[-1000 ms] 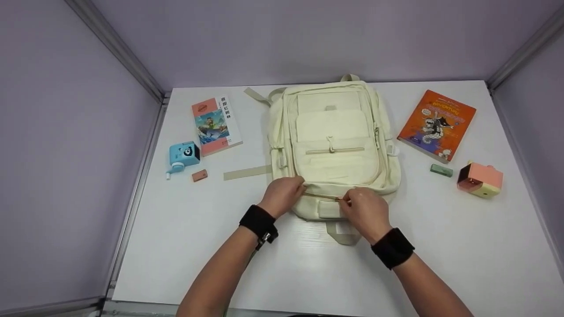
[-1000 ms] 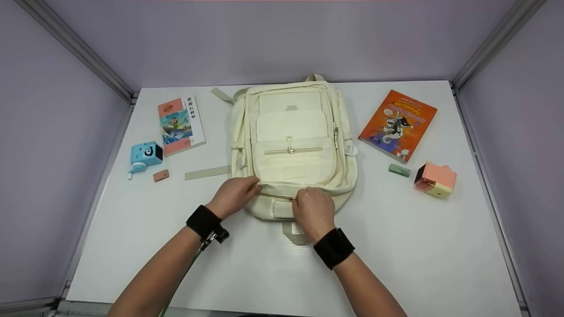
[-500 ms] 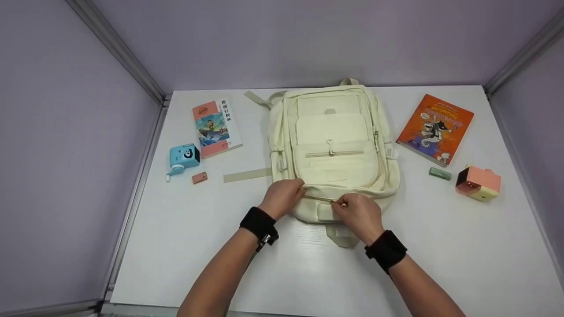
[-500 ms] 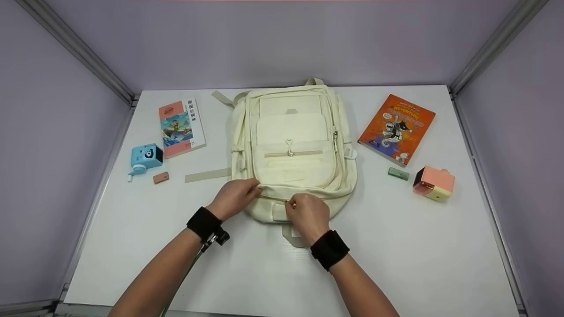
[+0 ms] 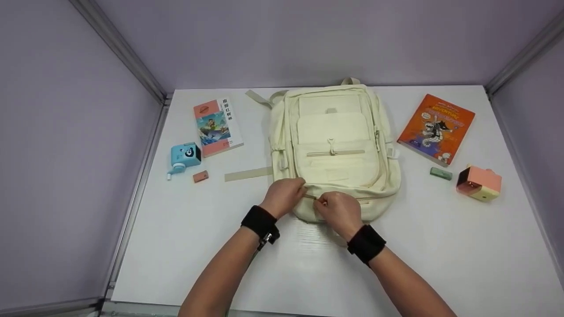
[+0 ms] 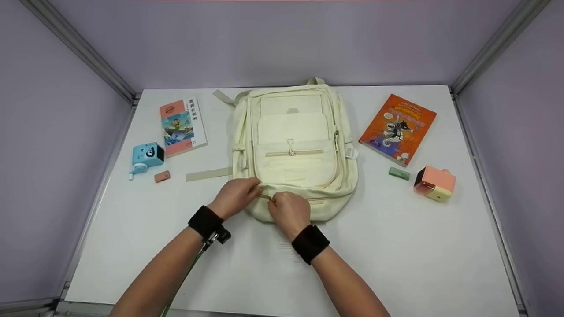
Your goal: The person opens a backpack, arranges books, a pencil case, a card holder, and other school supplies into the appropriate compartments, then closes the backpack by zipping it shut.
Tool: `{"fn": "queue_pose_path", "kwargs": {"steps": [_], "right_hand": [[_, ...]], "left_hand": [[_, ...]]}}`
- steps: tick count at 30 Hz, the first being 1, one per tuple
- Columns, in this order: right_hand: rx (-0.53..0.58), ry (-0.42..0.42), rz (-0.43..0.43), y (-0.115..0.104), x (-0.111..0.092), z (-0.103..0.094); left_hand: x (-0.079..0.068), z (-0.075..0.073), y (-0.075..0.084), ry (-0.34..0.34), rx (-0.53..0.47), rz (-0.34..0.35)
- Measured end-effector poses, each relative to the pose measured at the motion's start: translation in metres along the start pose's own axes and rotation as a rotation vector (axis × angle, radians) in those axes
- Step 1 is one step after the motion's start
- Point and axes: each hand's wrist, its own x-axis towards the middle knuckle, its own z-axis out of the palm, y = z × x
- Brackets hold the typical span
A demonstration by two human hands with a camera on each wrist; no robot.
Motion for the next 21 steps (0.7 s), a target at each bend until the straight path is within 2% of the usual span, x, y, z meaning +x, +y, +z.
{"fn": "queue_pose_path", "kwargs": {"steps": [7,14,16,21], "right_hand": [[-0.024,-0.014,-0.009,0.0,0.002,0.007],[-0.052,0.003,-0.031,0.004,0.002,0.01],[-0.051,0.004,-0.031,0.005,0.002,0.01],[-0.038,-0.009,-0.012,0.005,0.002,0.008]], "left_hand": [[-0.003,0.001,-0.001,-0.001,-0.02,0.006],[-0.015,-0.005,-0.014,-0.089,-0.152,0.029],[-0.019,-0.006,-0.022,-0.084,-0.162,0.058],[-0.026,-0.005,-0.037,-0.009,-0.113,0.101]]}}
